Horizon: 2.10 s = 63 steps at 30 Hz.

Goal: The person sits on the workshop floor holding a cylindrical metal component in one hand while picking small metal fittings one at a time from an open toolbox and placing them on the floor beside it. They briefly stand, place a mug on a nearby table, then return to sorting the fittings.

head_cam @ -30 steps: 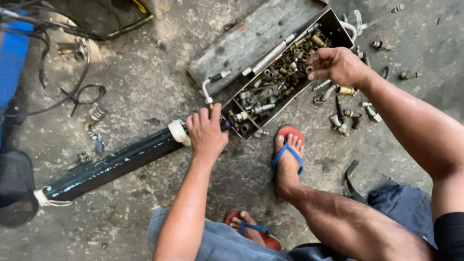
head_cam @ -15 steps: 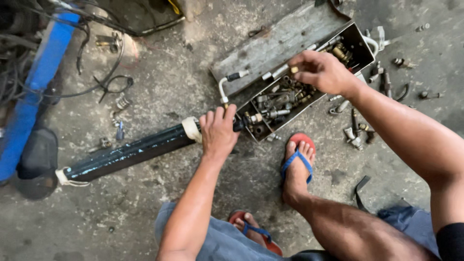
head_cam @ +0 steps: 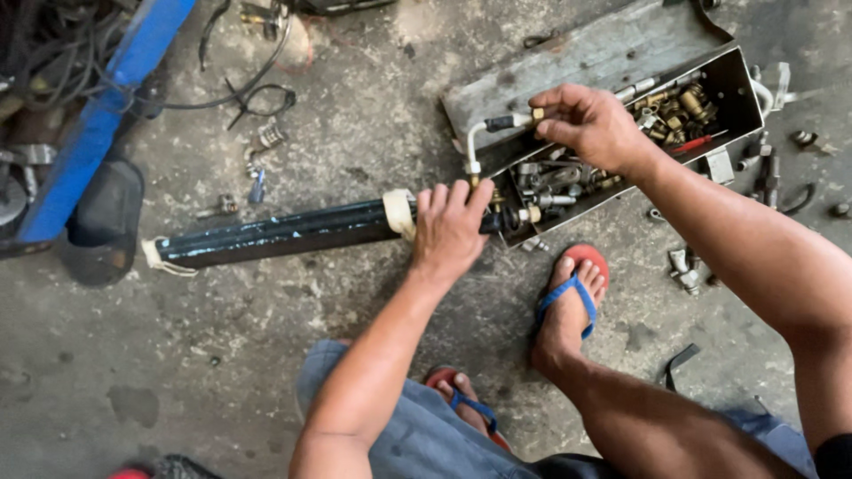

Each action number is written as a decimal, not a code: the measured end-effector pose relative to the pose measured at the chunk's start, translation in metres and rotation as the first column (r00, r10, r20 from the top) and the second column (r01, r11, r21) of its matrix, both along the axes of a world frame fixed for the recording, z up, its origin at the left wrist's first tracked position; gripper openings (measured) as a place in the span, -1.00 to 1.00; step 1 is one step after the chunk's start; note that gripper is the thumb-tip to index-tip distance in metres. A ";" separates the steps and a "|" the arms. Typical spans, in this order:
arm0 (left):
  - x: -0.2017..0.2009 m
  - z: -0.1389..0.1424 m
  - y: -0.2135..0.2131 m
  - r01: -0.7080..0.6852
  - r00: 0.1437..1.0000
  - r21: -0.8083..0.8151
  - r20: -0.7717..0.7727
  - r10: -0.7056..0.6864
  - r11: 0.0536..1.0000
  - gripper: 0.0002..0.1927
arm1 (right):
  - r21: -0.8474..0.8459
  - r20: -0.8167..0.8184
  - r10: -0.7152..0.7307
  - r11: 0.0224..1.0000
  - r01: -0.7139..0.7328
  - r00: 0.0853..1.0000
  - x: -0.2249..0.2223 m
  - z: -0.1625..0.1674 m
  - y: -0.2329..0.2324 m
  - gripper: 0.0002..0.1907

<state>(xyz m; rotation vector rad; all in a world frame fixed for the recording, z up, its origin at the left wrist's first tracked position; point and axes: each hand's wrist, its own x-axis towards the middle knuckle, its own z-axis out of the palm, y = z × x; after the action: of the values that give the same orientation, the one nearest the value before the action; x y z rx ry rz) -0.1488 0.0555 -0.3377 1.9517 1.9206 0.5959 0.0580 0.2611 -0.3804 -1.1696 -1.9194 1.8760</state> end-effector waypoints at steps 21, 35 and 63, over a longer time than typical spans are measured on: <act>-0.006 -0.001 -0.001 0.008 1.000 -0.005 0.022 -0.008 1.000 -0.21 | -0.075 0.042 -0.012 0.997 0.016 0.999 -0.009 0.009 -0.003 -0.72; -0.010 0.002 -0.001 -0.003 1.000 0.004 0.023 0.003 1.000 -0.19 | -0.049 0.053 0.015 0.999 -0.012 0.999 -0.016 0.018 0.001 -0.71; -0.012 0.009 -0.009 -0.019 1.000 0.052 0.013 0.018 0.998 -0.22 | -0.195 0.090 -0.035 0.979 0.052 0.995 -0.030 0.023 -0.011 -0.28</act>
<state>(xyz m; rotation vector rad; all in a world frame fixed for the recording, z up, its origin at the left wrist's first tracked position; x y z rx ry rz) -0.1608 0.0469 -0.3284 1.9584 1.9361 0.6685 0.0284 0.2501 -0.3571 -1.3588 -1.7656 2.0628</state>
